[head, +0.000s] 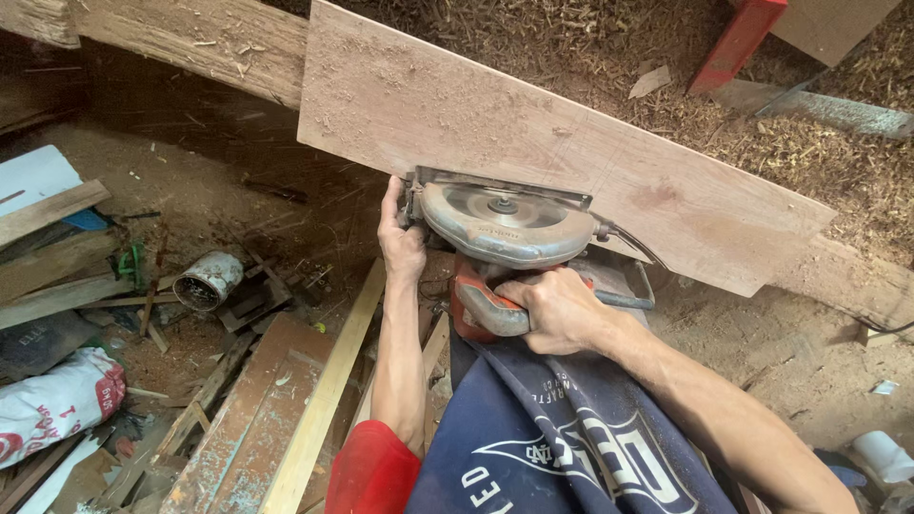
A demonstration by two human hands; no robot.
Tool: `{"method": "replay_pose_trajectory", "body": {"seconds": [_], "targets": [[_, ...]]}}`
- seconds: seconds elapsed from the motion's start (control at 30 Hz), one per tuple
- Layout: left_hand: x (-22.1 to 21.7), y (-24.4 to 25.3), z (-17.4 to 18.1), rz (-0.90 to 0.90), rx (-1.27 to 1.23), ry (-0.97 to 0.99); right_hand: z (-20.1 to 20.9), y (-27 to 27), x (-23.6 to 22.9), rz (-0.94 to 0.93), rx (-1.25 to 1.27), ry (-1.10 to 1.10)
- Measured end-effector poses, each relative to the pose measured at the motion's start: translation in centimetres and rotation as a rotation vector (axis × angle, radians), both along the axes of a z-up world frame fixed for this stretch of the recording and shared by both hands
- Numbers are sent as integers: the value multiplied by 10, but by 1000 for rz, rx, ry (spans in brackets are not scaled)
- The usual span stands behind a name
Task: The person uses a circular saw to cut a plank of wood, then switches to an angle grinder to sand the edges of the cut piece. The person repositions the wood multiple times to sand different sections.
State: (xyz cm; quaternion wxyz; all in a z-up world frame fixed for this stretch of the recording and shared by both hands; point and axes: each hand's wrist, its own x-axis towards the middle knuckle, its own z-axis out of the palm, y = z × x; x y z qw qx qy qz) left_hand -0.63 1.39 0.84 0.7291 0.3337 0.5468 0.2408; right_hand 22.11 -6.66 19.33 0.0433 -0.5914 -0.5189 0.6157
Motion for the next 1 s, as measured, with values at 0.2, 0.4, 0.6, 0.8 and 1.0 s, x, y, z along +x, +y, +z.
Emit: {"method": "replay_pose_trajectory", "body": {"seconds": [0.2,0.4,0.6,0.8,1.0], "targets": [[2,3,9,-76,59,95,-11,-8,5,5,24,31],[6,3,8,-72,67,107,-13,-8,11,19,37,8],[0,-3,0,-117,76,169,-5,-2,8,16,27,-28],[-11,-13,-28,1,-16,-33,32,20,-23,98,-58,-163],[-12,-10,-23,12,2,-134,52,43,-31,94,-101,-149]]}}
